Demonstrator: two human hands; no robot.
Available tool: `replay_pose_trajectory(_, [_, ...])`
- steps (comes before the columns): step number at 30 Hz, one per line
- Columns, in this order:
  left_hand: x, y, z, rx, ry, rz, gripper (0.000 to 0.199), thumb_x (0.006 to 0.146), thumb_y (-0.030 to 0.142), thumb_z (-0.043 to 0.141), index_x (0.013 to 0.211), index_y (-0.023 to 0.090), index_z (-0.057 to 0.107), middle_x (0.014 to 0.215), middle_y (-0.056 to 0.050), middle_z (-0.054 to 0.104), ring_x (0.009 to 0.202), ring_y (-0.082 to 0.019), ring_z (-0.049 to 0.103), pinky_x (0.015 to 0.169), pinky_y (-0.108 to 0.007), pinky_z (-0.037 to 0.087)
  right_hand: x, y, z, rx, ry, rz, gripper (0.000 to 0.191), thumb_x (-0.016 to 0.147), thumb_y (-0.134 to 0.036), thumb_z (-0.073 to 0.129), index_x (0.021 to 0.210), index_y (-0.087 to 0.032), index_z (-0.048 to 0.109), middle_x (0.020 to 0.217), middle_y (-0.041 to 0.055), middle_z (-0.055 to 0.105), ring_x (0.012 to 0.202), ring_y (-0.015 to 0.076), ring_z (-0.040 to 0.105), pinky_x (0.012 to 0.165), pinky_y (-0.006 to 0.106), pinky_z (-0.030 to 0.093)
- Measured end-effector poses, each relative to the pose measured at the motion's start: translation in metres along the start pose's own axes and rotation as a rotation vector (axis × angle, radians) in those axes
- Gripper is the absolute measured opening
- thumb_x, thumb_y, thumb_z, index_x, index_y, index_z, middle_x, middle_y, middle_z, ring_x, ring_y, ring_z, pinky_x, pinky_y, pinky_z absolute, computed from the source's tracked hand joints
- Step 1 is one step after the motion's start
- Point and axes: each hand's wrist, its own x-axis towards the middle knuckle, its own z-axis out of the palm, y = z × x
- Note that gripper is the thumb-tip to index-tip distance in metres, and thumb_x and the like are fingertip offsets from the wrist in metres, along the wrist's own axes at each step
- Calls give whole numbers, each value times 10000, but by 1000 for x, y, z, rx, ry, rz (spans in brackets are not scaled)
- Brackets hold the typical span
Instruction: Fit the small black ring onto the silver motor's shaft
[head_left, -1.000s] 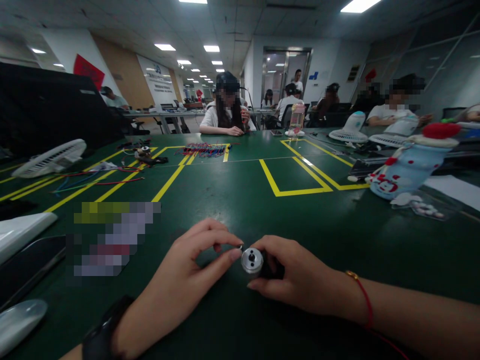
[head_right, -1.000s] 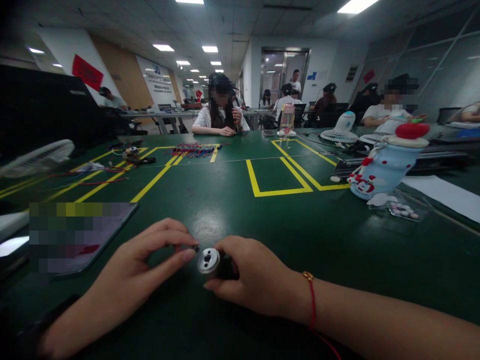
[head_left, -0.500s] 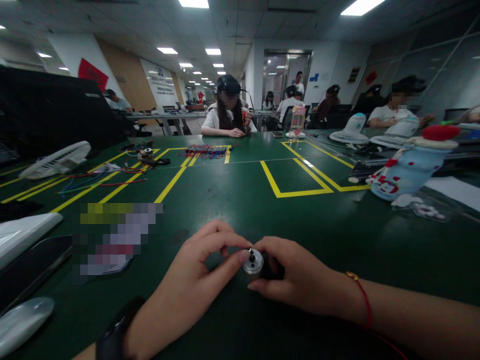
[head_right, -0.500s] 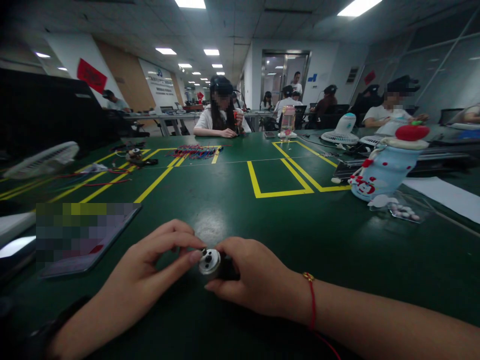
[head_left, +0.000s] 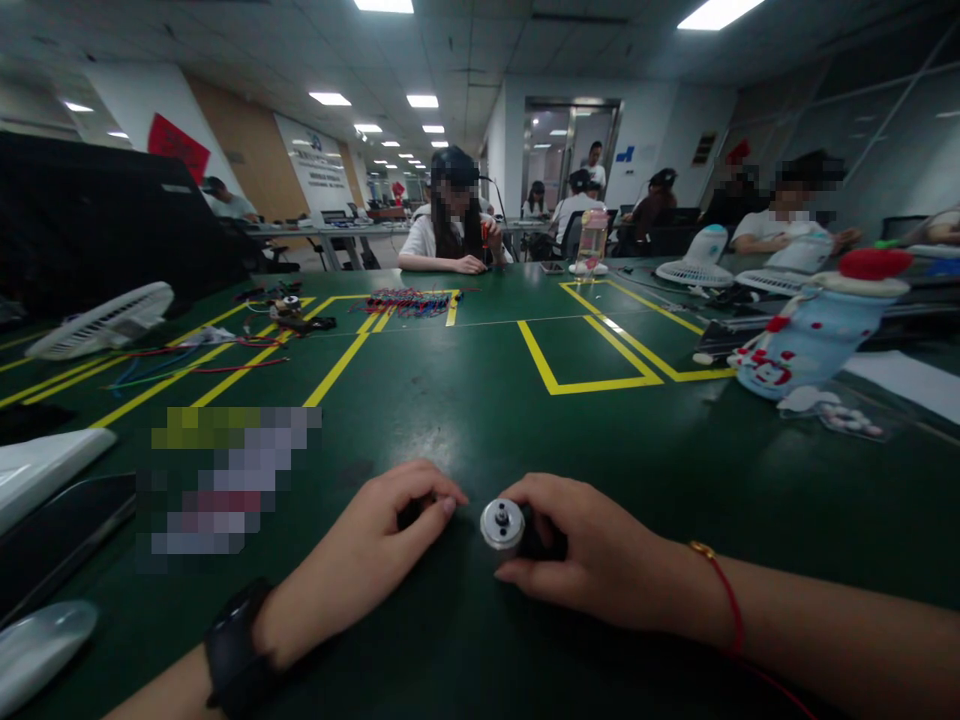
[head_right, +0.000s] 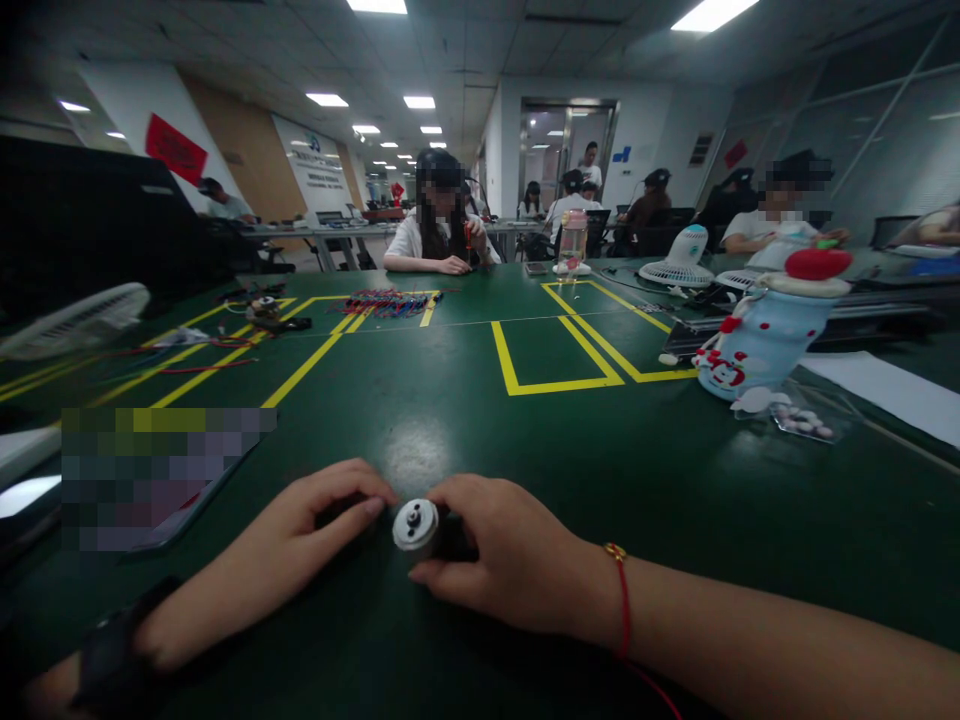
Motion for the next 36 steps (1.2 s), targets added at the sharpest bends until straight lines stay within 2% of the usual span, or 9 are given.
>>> replay_pose_trajectory(4, [4,-11,-3,11,-54,-4,183,931,205,460,906,217,640,914,-4,647,866,-179,599,781,-299,466,0,-2,-1,20,-8,30,325,756,-261,703,1052,-197,587,891,6,615,701,130,524,602,244,398])
replay_pose_trajectory(11, [3,-10,-3,5,-69,11,187,926,181,450,899,215,632,920,-4,637,858,-170,597,771,-287,466,0,-3,-1,28,4,34,309,738,-219,688,1030,-195,591,885,11,618,683,128,527,592,244,403])
replay_pose_trajectory(15, [2,-11,-3,26,-85,24,233,891,84,443,908,221,631,939,4,619,882,-164,587,803,-291,451,-1,-3,-1,24,9,39,305,736,-208,678,1025,-198,581,877,3,608,674,124,522,578,243,400])
replay_pose_trajectory(18, [0,-7,-4,39,-129,33,272,851,43,459,929,234,636,954,5,603,863,-162,577,767,-283,451,-1,-2,0,17,6,42,293,741,-216,677,1017,-199,579,859,-7,597,672,121,519,573,241,396])
replay_pose_trajectory(21, [-2,3,-3,7,-162,40,261,844,77,516,990,265,625,969,15,601,836,-161,569,714,-272,453,0,-1,1,5,9,34,294,749,-251,687,1017,-197,579,858,-8,593,686,127,518,581,248,393])
replay_pose_trajectory(28, [-7,23,5,-76,-36,67,215,897,202,546,1091,286,585,955,12,617,854,-167,570,751,-287,459,1,1,1,2,0,20,263,762,-274,695,982,-196,575,839,-16,578,683,122,512,582,243,387])
replay_pose_trajectory(32, [-3,28,6,-90,24,102,159,913,213,535,1011,267,648,928,0,622,845,-165,578,750,-281,461,2,2,1,7,-7,13,249,772,-291,693,967,-194,572,825,-18,567,681,121,506,583,240,385])
replay_pose_trajectory(36, [1,35,8,-123,51,45,118,898,219,566,907,245,681,880,1,619,795,-158,580,709,-274,457,1,3,3,7,-3,-2,261,773,-293,694,978,-195,566,834,-17,565,686,120,501,588,238,385])
